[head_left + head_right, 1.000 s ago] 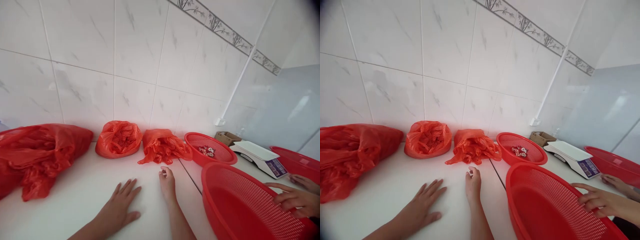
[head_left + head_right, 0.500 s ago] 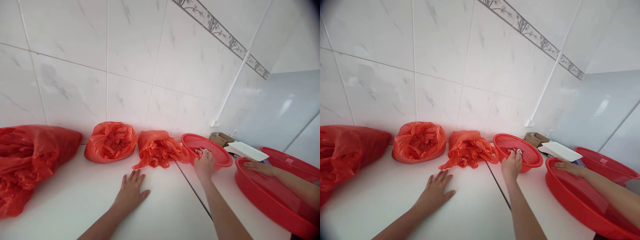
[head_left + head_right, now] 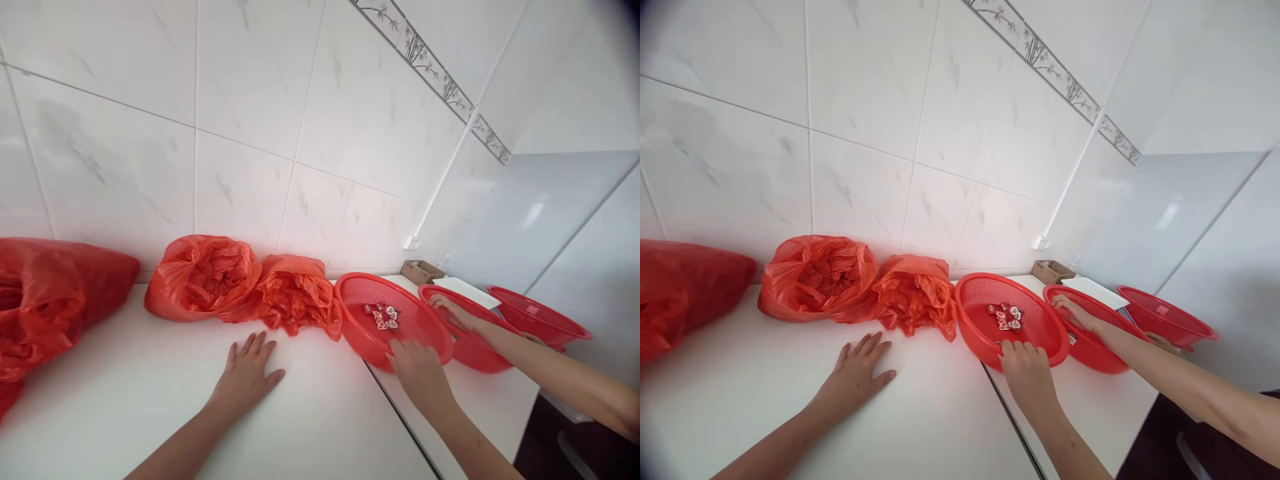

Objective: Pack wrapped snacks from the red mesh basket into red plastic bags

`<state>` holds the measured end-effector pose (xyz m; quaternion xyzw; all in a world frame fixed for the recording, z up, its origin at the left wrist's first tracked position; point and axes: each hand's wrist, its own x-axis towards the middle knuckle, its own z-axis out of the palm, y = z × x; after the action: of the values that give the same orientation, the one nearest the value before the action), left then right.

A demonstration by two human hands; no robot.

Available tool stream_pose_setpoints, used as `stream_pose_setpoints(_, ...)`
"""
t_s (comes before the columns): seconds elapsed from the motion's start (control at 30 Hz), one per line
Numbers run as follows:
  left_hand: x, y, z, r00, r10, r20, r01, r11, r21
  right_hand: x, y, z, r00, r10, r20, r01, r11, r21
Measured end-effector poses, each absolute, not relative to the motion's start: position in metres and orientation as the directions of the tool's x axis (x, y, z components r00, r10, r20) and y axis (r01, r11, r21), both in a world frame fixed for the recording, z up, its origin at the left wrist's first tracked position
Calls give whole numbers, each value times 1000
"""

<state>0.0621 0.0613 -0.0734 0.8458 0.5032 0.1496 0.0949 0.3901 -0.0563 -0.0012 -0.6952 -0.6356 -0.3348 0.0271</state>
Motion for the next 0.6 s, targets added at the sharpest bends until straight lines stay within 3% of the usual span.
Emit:
stream_pose_setpoints(0.17,63,61,-75,451,879,156,827,-477,298,360,-96,-7,-146,844,516,844,-166,510)
stream_pose_setpoints(0.43,64,62,-75,445,883,150,830,-470,300,357,-143,-21,-187,828,529,825,-160,543)
stream_pose_setpoints(0.6,65,61,-77,420,890,178,823,-456,338,375,-161,-22,-313,752,580,836,-72,545)
